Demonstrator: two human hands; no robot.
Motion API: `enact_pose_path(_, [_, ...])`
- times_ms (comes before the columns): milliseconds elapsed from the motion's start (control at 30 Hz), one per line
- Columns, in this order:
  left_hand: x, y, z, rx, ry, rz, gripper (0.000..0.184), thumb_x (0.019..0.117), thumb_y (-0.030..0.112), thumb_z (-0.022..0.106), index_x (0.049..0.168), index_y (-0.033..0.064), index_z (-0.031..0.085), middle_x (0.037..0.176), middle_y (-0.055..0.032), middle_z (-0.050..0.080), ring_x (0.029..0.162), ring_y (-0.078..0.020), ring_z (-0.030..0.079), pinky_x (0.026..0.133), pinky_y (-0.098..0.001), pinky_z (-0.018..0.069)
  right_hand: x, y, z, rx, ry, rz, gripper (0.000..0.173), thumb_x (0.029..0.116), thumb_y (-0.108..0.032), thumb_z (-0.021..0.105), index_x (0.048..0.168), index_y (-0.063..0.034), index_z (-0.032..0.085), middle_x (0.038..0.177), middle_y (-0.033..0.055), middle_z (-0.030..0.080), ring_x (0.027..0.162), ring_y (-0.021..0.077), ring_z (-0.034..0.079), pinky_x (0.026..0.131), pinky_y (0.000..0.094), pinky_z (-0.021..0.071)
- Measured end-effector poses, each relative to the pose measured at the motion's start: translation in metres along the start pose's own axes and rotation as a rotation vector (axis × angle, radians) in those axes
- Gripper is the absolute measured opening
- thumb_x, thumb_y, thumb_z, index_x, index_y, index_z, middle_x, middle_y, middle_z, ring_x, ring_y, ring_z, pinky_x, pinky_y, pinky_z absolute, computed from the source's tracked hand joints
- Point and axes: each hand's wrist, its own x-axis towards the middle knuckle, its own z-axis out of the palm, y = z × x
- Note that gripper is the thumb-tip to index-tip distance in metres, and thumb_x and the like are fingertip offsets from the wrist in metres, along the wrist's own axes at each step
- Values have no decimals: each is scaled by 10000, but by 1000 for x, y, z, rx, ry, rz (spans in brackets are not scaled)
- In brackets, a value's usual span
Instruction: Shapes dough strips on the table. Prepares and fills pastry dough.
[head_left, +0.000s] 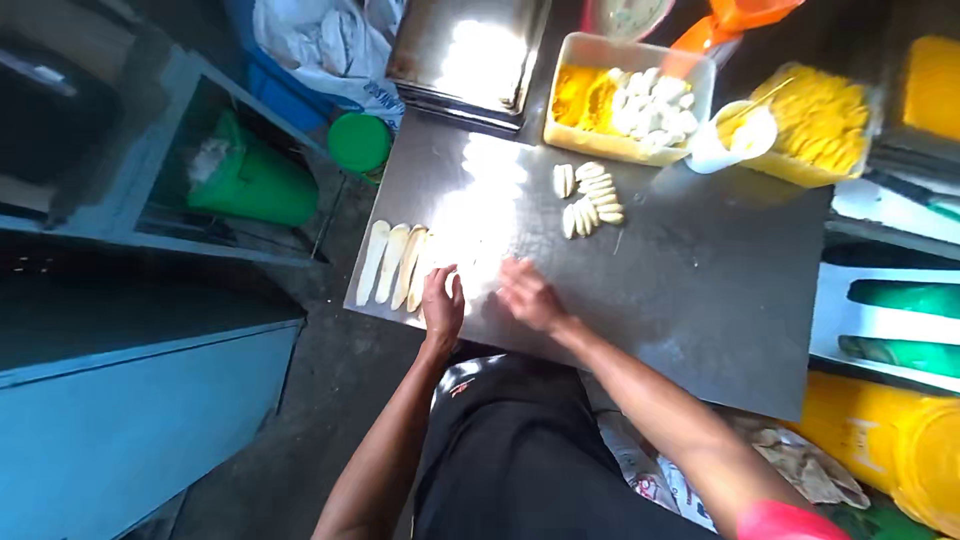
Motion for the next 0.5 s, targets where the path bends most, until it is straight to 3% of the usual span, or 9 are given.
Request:
enact_pose_path(100, [32,35,65,-113,-168,-154,343,1068,266,528,1309,66,668,1217,-131,712,1116,-226,696,984,-444,570,16,121,-128,-165,224,240,425,1044,-259,575,1421,-67,612,1488,109,582,1411,233,524,1200,455,410])
enact_pose_path(133, [44,48,92,-158,-218,-159,357,1072,274,525,1311,50,665,1195,-142,719,1080,-229,707,963,-445,576,18,164,-170,-245,243,335,472,1065,-264,532,1485,-50,538,1539,137,527,1454,267,475,1228,485,358])
enact_pose_path(233, [81,97,167,-188,-311,-174,368,1066,297,542,1306,48,666,1145,-130,733,1027,-225,715,952,-457,570,29,277,-267,-357,203,575,573,1084,-272,490,1578,-11,367,1621,223,380,1530,358,334,1279,526,230])
enact_pose_path(267, [93,112,189,-170,-318,-188,367,1056,322,566,1293,66,677,1118,-113,744,1019,-227,717,959,-480,564,36,305,-288,-357,135,611,588,1079,-245,505,1586,1,337,1621,246,364,1528,386,325,1273,535,233])
enact_pose_path(333, [114,137,226,-93,-298,-220,341,1011,377,634,1212,117,723,1035,-78,768,1022,-256,712,965,-533,539,48,346,-312,-347,-24,596,524,1078,-195,509,1553,2,407,1550,258,465,1448,429,438,1216,577,320])
enact_pose_path(400, [128,158,241,-28,-313,-264,318,979,377,672,1139,108,730,1015,-111,747,1052,-328,683,929,-586,536,59,368,-321,-306,-149,593,396,1084,-168,484,1437,-17,579,1391,257,618,1339,449,550,1184,631,321])
enact_pose_path(500, [134,172,216,-59,-357,-267,269,989,325,676,1078,83,753,972,-124,752,923,-290,722,848,-553,577,73,370,-329,-293,-245,685,304,1072,-224,522,1233,-58,719,1146,310,688,1135,536,626,960,758,431])
